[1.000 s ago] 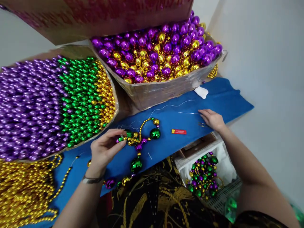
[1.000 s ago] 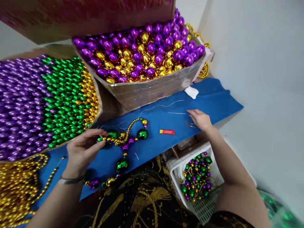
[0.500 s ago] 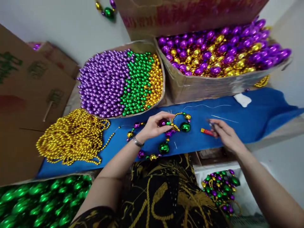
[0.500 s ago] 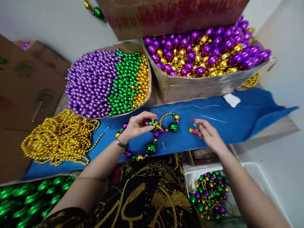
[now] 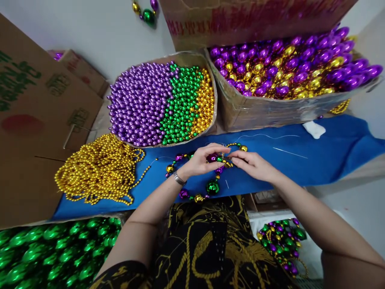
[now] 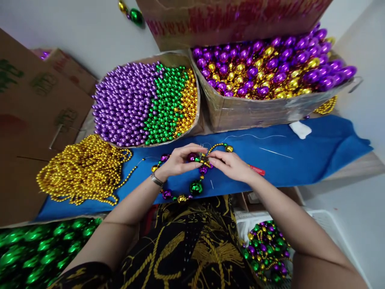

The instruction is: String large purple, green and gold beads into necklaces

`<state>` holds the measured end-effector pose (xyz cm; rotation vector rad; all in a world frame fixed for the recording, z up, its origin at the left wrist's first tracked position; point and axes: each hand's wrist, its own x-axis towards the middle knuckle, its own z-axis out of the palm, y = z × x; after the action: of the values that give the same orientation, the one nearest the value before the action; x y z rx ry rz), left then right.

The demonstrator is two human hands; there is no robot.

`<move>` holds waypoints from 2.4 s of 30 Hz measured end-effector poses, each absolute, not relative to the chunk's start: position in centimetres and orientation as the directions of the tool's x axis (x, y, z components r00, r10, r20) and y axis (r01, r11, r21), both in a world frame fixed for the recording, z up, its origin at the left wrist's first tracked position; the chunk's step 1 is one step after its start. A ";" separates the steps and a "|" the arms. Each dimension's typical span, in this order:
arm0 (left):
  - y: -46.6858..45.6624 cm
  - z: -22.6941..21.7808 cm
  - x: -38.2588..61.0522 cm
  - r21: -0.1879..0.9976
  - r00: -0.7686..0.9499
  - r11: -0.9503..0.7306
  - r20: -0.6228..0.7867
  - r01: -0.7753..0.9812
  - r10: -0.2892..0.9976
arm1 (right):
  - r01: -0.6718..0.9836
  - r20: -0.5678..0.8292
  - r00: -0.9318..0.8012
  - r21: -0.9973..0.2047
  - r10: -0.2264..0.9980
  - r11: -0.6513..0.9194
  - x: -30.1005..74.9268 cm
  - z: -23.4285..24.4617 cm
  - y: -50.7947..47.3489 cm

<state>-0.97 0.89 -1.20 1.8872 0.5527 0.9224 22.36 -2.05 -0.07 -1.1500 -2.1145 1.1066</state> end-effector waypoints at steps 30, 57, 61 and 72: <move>1.4 -1.2 -0.5 0.964 0.531 -0.192 0.263 -0.186 0.805 | 0.697 0.104 -0.328 -0.644 0.939 0.315 30.4 -5.6 -5.7; 2.4 -2.7 -0.7 0.933 0.565 -0.162 0.326 -0.321 0.758 | 0.657 0.347 -0.609 -0.283 0.713 0.699 20.7 1.3 0.9; 2.4 -2.5 -0.6 0.935 0.573 -0.172 0.328 -0.309 0.751 | 0.702 0.347 -0.596 -0.213 0.724 0.680 21.2 1.6 0.7; 3.3 2.5 -0.3 0.809 0.446 -0.572 0.565 -0.133 0.694 | 0.996 0.077 -0.027 0.084 0.997 0.020 34.5 -9.3 -7.5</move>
<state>-0.32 3.31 2.51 1.8499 0.4757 1.2289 34.51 -7.48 -9.34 -2.1936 -2.2463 -0.1799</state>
